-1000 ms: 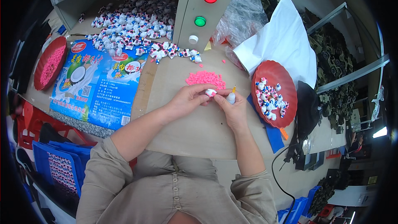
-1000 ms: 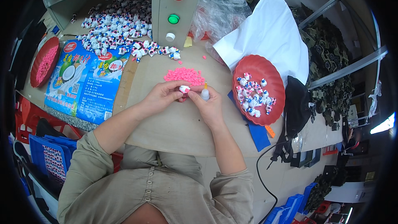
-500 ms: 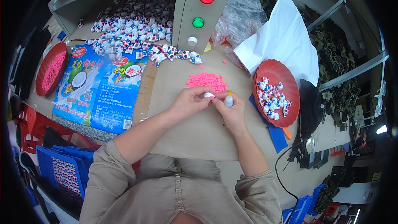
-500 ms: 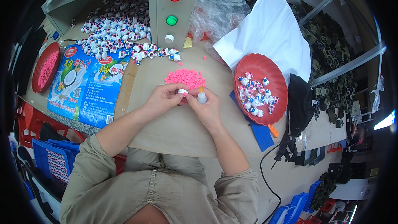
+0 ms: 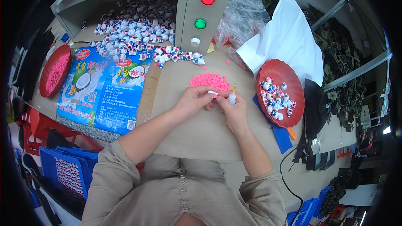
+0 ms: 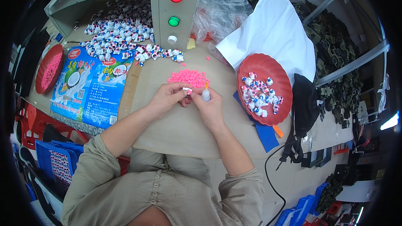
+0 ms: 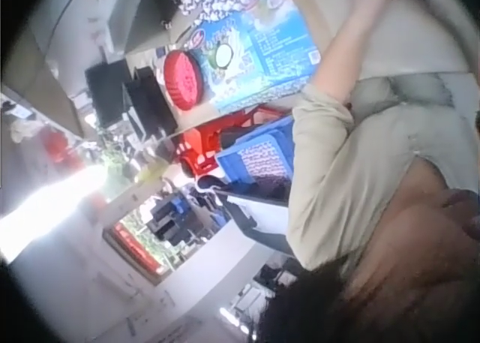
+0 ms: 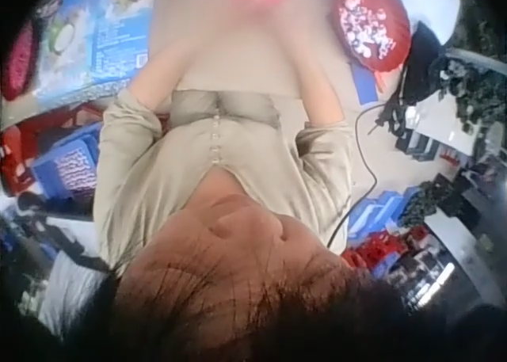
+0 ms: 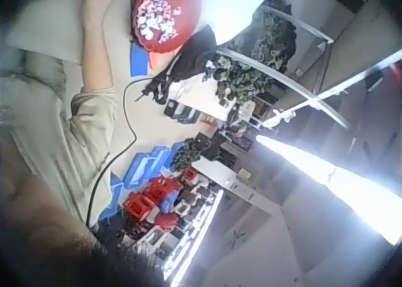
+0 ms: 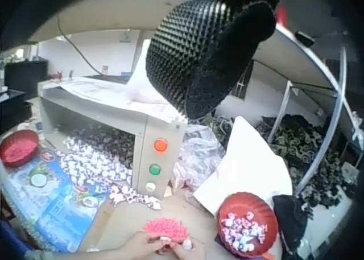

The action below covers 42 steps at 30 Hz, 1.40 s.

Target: The person assembles small plastic figures by hand, joining pink plastic parts to the figures using glue from a bottle.

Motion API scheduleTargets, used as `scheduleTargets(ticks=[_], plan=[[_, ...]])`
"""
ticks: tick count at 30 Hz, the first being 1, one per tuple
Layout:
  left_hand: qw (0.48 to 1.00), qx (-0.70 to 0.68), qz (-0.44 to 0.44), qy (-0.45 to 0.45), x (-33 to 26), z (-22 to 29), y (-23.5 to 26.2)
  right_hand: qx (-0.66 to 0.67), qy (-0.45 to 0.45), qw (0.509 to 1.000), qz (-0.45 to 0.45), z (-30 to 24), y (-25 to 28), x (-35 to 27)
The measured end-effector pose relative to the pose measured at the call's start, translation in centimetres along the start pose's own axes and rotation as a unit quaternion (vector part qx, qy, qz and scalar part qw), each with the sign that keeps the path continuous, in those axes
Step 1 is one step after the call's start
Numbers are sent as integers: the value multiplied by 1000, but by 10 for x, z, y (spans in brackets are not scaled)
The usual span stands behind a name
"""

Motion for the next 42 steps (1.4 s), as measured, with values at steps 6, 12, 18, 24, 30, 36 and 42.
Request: scheduleTargets(ticks=[6,12,18,24,30,36,42], plan=[[1000,-3,0,-21,-1,-2,1,-19,-9,1000,-3,9,6,3],[1000,-8,-5,-16,-1,-4,0,-57,-1,998,10,8,4,2],[997,2,3,-82,-1,3,3,-6,13,1000,-11,1,0,3],[957,-256,117,-64,-13,25,32,59,38,997,-16,6,9,4],[828,399,372,-131,-31,66,101,52,30,998,-2,-2,16,0],[742,557,362,-88,-23,66,142,43,38,998,-10,-4,13,2],[745,607,270,67,2,65,119,24,39,999,2,-3,18,-2]])
Point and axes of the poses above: each hand's wrist, its own x-axis towards the middle knuckle, its own y-axis out of the back of the hand, z = x × y, the point moved 2 cm from there along x, towards the middle knuckle, and after that the axes turned 15 degrees about -z, right-handed, at the moved point
